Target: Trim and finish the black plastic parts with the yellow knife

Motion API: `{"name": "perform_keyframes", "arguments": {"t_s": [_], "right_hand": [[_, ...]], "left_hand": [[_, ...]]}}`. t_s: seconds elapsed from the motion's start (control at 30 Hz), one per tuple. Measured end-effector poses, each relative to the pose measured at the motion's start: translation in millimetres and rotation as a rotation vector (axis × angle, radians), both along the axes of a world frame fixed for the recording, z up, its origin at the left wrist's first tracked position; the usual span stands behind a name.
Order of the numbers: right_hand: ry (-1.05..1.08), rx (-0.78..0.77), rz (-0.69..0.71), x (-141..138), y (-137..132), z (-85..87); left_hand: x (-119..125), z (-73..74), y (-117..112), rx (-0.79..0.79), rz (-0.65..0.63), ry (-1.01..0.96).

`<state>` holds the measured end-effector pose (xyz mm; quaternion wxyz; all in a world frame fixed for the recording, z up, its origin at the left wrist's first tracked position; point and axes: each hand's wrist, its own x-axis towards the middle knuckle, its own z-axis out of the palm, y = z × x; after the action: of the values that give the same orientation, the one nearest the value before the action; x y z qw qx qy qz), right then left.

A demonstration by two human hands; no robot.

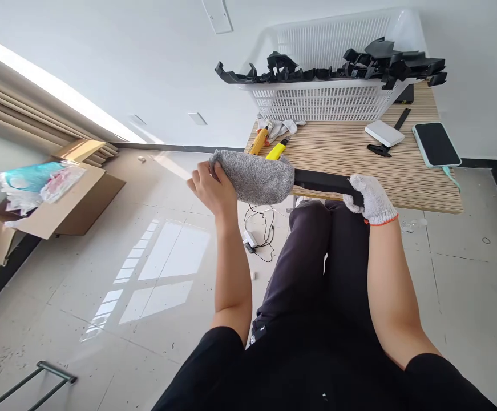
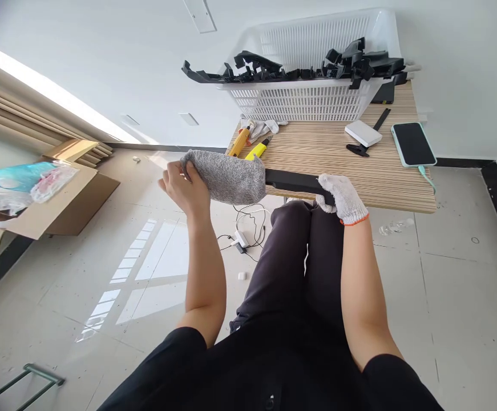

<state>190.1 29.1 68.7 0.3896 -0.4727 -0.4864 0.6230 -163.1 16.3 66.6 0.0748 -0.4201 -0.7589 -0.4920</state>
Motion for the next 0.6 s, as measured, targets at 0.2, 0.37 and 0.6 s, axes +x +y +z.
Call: {"name": "perform_keyframes", "arguments": {"t_s": [0.2,0.37,0.6], "right_hand": [[-0.011,-0.014,-0.029,5,-3,1.2],[0.02,0.015,-0.023,46,-5,-8.6],[-0.105,-0.125,0.028,110,7,-5.6]], "left_hand": [[-36,-7.2,32,0.097,-0.237,0.152],[-31,3.5,27,-0.136,-0.696,0.202],[5,28.6,-12,-0.673,-0.969,0.188]]}}
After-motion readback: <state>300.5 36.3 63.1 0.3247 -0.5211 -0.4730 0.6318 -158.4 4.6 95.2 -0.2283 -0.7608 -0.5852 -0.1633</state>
